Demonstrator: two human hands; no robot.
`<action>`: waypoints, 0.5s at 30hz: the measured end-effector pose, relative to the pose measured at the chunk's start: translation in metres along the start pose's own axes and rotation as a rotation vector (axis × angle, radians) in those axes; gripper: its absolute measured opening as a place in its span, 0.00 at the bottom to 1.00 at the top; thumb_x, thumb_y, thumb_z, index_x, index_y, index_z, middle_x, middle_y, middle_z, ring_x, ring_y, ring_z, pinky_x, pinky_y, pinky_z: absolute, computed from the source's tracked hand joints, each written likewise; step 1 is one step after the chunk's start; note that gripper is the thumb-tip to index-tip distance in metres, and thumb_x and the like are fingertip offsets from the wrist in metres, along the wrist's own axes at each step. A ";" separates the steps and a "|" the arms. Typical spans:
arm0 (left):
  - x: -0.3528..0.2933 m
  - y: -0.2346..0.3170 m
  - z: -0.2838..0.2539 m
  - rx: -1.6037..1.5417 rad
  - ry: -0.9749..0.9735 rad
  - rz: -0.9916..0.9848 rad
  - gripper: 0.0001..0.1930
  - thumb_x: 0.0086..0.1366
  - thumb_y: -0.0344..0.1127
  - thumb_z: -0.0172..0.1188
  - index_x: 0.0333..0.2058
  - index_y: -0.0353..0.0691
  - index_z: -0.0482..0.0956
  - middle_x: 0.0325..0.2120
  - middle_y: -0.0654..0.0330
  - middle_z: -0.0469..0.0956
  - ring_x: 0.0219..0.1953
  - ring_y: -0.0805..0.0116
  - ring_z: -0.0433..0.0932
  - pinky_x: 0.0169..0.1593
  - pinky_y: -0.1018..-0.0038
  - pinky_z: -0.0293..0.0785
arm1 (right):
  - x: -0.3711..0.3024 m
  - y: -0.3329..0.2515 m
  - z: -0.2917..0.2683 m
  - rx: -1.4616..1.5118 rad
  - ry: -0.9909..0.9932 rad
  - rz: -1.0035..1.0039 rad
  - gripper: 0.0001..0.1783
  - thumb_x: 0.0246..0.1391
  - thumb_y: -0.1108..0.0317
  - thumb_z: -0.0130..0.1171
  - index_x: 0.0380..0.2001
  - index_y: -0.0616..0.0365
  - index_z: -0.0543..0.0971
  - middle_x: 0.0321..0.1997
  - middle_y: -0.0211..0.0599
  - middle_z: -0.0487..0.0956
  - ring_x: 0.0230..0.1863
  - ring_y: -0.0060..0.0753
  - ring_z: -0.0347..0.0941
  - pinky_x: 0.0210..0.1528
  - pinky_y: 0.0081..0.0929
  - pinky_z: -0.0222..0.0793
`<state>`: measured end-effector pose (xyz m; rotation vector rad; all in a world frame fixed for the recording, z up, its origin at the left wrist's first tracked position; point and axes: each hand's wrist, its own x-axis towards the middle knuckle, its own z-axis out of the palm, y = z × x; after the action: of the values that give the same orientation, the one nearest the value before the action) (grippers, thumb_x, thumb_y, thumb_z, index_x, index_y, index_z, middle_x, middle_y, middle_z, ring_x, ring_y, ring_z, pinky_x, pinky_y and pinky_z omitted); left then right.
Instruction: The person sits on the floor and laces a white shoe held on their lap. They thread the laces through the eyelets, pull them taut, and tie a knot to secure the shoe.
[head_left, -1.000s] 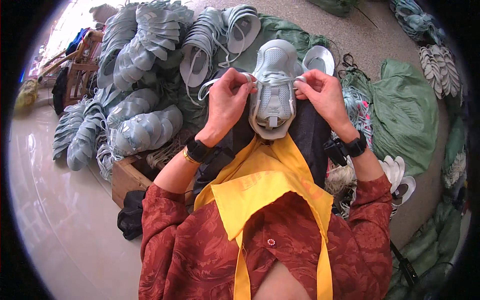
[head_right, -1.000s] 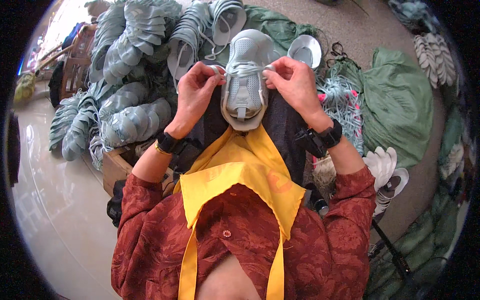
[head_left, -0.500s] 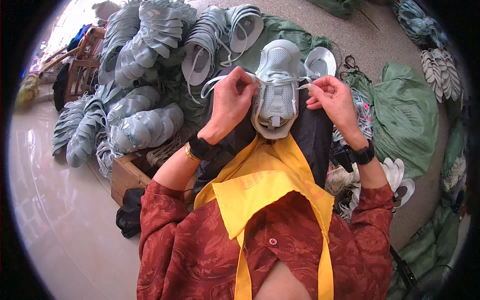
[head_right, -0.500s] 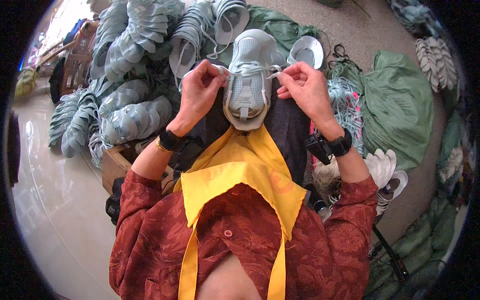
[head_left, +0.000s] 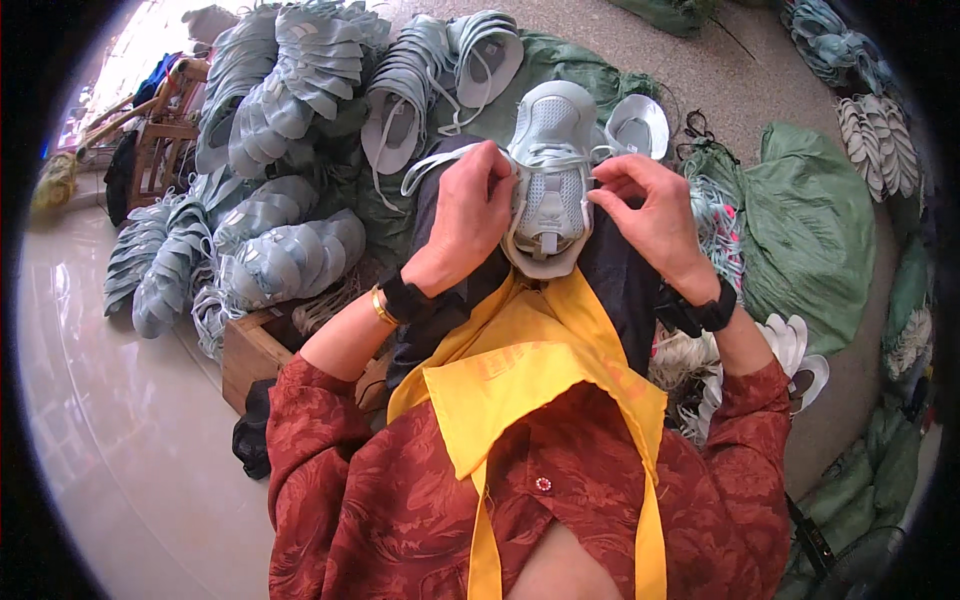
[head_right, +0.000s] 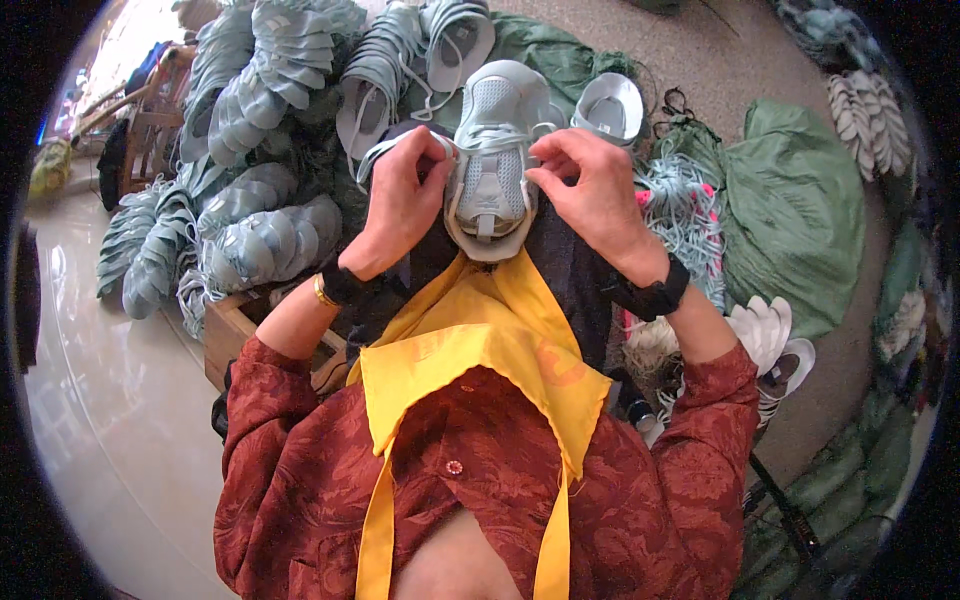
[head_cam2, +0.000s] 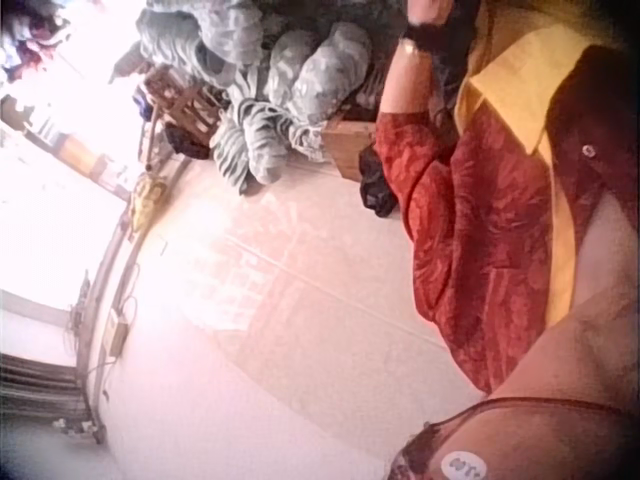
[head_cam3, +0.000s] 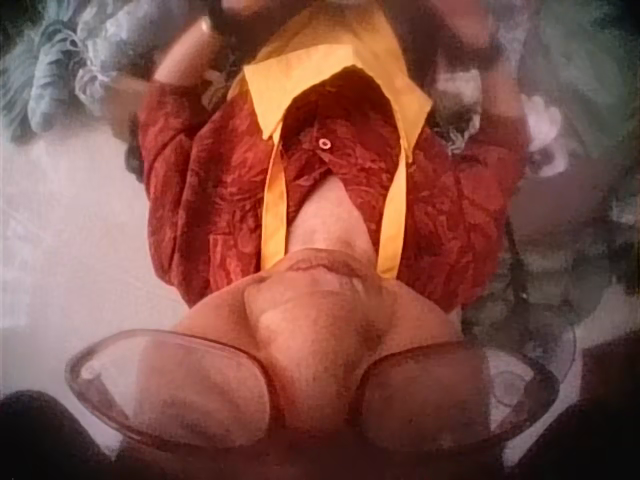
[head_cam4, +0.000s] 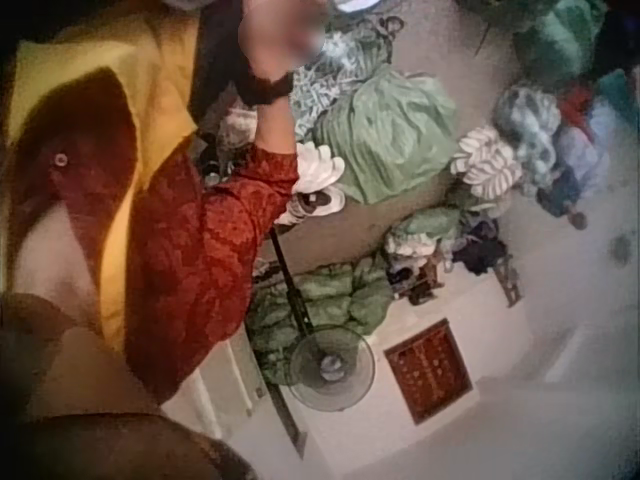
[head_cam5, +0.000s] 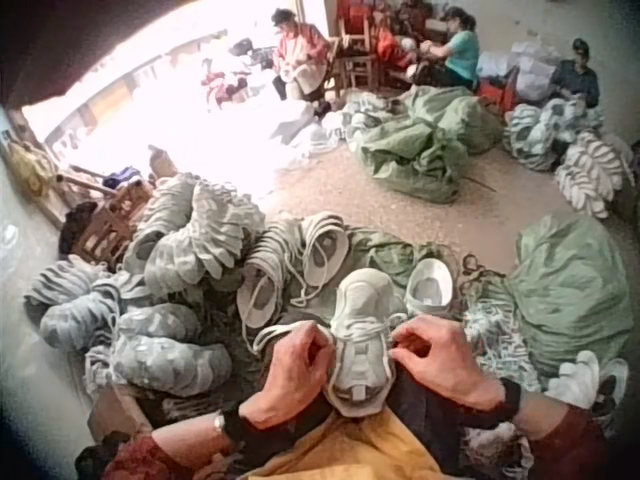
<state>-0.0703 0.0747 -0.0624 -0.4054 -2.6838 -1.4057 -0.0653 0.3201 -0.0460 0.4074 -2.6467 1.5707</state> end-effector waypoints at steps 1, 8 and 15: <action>0.000 0.001 0.001 0.016 0.019 0.059 0.07 0.61 0.19 0.60 0.34 0.33 0.70 0.27 0.56 0.75 0.27 0.66 0.75 0.33 0.70 0.71 | 0.001 -0.001 0.001 -0.031 0.000 -0.020 0.13 0.49 0.74 0.73 0.38 0.64 0.82 0.34 0.37 0.82 0.32 0.29 0.82 0.36 0.24 0.80; 0.005 0.002 0.004 0.030 0.021 0.146 0.06 0.60 0.19 0.59 0.33 0.32 0.70 0.26 0.52 0.72 0.28 0.55 0.74 0.33 0.65 0.70 | -0.001 -0.005 0.004 -0.162 -0.023 -0.083 0.17 0.47 0.69 0.76 0.38 0.65 0.81 0.35 0.40 0.79 0.29 0.34 0.80 0.34 0.27 0.77; 0.016 0.004 -0.001 0.092 -0.052 0.153 0.06 0.60 0.22 0.62 0.33 0.32 0.73 0.26 0.52 0.75 0.28 0.57 0.76 0.33 0.67 0.72 | 0.001 -0.007 0.005 -0.188 -0.024 -0.074 0.17 0.46 0.69 0.75 0.36 0.65 0.81 0.35 0.42 0.79 0.29 0.37 0.80 0.35 0.31 0.77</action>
<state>-0.0847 0.0789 -0.0555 -0.6313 -2.6794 -1.2420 -0.0641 0.3123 -0.0427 0.5092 -2.7307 1.2904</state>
